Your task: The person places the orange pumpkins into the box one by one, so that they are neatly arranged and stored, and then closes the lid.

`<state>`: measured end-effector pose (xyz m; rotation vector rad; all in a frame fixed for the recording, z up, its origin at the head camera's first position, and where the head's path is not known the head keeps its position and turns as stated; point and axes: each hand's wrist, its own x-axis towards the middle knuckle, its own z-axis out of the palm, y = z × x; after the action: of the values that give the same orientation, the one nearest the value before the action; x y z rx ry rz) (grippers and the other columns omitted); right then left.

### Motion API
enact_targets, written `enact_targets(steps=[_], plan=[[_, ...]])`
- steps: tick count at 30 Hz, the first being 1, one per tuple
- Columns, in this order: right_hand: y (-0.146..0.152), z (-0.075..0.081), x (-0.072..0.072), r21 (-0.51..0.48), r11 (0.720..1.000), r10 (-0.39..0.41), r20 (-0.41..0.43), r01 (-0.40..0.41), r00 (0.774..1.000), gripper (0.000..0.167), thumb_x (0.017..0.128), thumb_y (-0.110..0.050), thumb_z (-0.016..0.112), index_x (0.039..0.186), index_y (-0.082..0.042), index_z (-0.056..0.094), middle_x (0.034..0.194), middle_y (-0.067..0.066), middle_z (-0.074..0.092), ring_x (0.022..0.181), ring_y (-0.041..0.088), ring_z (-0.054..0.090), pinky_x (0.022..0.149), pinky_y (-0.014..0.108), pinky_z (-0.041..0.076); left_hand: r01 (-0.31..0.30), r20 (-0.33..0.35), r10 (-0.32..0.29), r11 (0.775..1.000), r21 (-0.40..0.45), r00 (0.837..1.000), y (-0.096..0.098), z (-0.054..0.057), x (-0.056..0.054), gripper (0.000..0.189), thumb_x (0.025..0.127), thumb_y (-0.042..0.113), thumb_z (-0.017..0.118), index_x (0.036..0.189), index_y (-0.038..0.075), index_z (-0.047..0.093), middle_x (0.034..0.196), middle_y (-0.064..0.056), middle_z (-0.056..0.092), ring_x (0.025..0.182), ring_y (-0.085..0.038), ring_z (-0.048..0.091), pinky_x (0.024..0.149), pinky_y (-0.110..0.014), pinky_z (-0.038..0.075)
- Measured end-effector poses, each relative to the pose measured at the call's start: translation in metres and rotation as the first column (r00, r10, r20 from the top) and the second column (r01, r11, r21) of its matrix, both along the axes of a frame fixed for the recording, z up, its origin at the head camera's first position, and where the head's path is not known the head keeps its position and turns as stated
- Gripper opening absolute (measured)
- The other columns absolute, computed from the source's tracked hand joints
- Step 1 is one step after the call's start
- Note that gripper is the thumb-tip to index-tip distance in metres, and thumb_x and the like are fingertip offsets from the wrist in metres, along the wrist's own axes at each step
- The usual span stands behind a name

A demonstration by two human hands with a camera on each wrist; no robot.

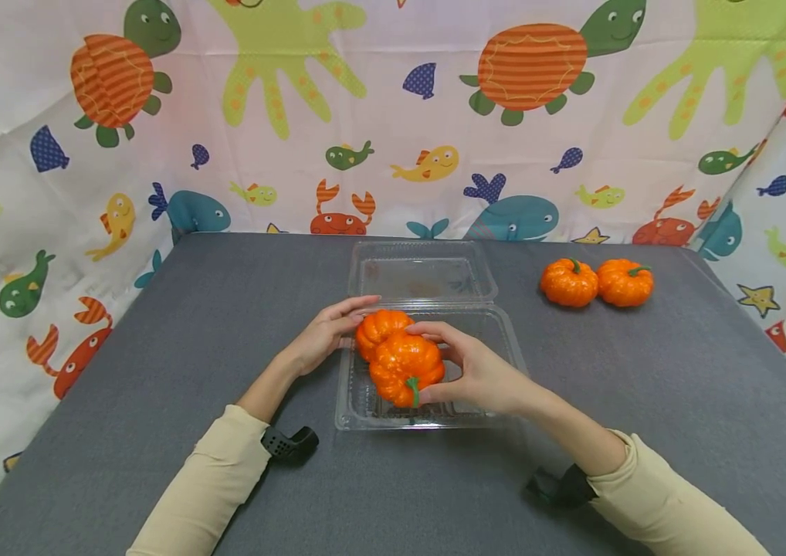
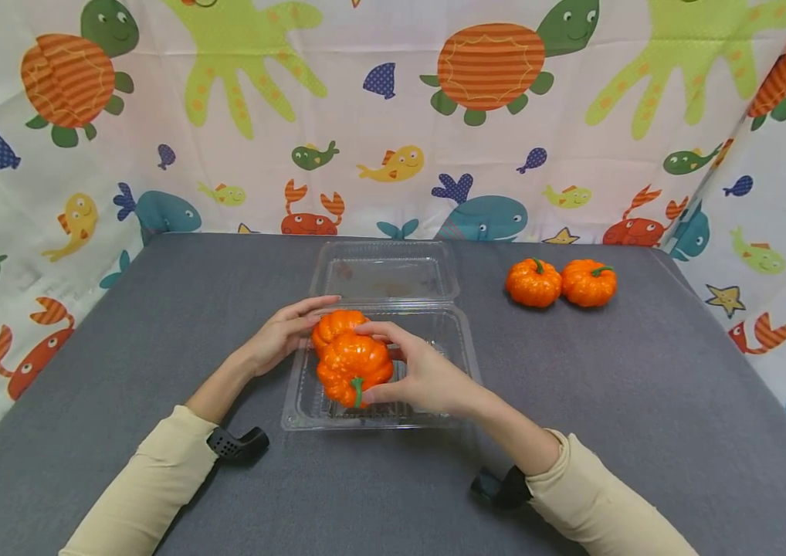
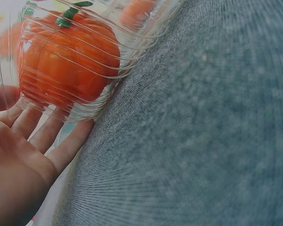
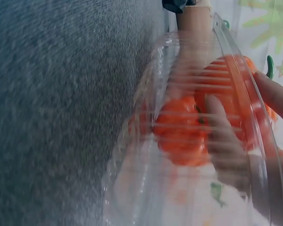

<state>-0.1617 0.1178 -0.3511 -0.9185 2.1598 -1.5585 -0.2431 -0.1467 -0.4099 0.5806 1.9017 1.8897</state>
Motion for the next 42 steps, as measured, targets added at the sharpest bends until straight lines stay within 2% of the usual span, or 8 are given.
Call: enact_targets(steps=[5,20,24,30,34,42], plan=[[-0.003,-0.003,0.001,0.026,0.999,-0.026,-0.008,0.026,1.0,0.072,0.079,-0.009,0.078,0.141,-0.015,0.041,0.141,0.005,0.041,0.117,0.028,0.05,0.087,0.044,0.049,0.009,0.007,-0.009,1.0,-0.005,1.0,0.003,0.002,-0.001,0.046,0.102,0.017,0.04,0.146,0.004,0.036,0.142,-0.018,0.043,0.115,-0.027,0.052,0.091,-0.041,0.046],[-0.012,-0.01,0.0,0.059,0.995,-0.077,-0.046,0.08,0.996,0.071,0.079,-0.012,0.079,0.14,-0.012,0.043,0.141,0.012,0.04,0.118,0.035,0.05,0.09,0.046,0.047,0.01,0.01,-0.01,1.0,-0.008,1.0,0.003,0.0,-0.002,0.046,0.101,0.016,0.039,0.146,0.004,0.036,0.143,-0.016,0.041,0.111,-0.025,0.053,0.088,-0.038,0.048],[-0.016,-0.012,0.001,0.06,0.994,-0.083,-0.093,0.089,0.992,0.072,0.077,-0.011,0.081,0.139,-0.012,0.044,0.138,0.013,0.041,0.119,0.034,0.048,0.089,0.044,0.048,0.009,0.01,-0.009,1.0,-0.003,1.0,0.002,0.001,-0.001,0.046,0.101,0.016,0.039,0.146,0.004,0.036,0.143,-0.017,0.041,0.11,-0.025,0.053,0.087,-0.038,0.048],[-0.021,-0.015,0.003,0.111,0.986,-0.103,-0.199,0.127,0.975,0.073,0.074,-0.014,0.083,0.137,-0.012,0.048,0.123,0.012,0.046,0.115,0.029,0.049,0.094,0.043,0.045,0.006,0.008,-0.006,1.0,-0.002,1.0,0.0,0.001,0.0,0.046,0.101,0.015,0.038,0.146,0.004,0.036,0.142,-0.017,0.041,0.109,-0.024,0.053,0.088,-0.039,0.048],[-0.024,-0.015,0.005,0.145,0.977,-0.123,-0.225,0.158,0.967,0.073,0.072,-0.016,0.085,0.137,-0.013,0.05,0.117,0.011,0.046,0.111,0.029,0.05,0.093,0.043,0.046,0.004,0.005,-0.004,1.0,-0.005,1.0,-0.001,0.0,-0.001,0.046,0.101,0.015,0.038,0.146,0.003,0.036,0.143,-0.017,0.04,0.111,-0.025,0.053,0.089,-0.039,0.048],[-0.028,-0.016,0.008,0.192,0.961,-0.137,-0.299,0.2,0.945,0.073,0.07,-0.017,0.086,0.135,-0.014,0.052,0.115,0.013,0.046,0.102,0.027,0.05,0.081,0.04,0.05,0.0,0.005,0.0,1.0,-0.005,1.0,0.0,0.0,-0.001,0.046,0.101,0.015,0.038,0.146,0.004,0.036,0.142,-0.017,0.042,0.112,-0.025,0.053,0.089,-0.038,0.048]])
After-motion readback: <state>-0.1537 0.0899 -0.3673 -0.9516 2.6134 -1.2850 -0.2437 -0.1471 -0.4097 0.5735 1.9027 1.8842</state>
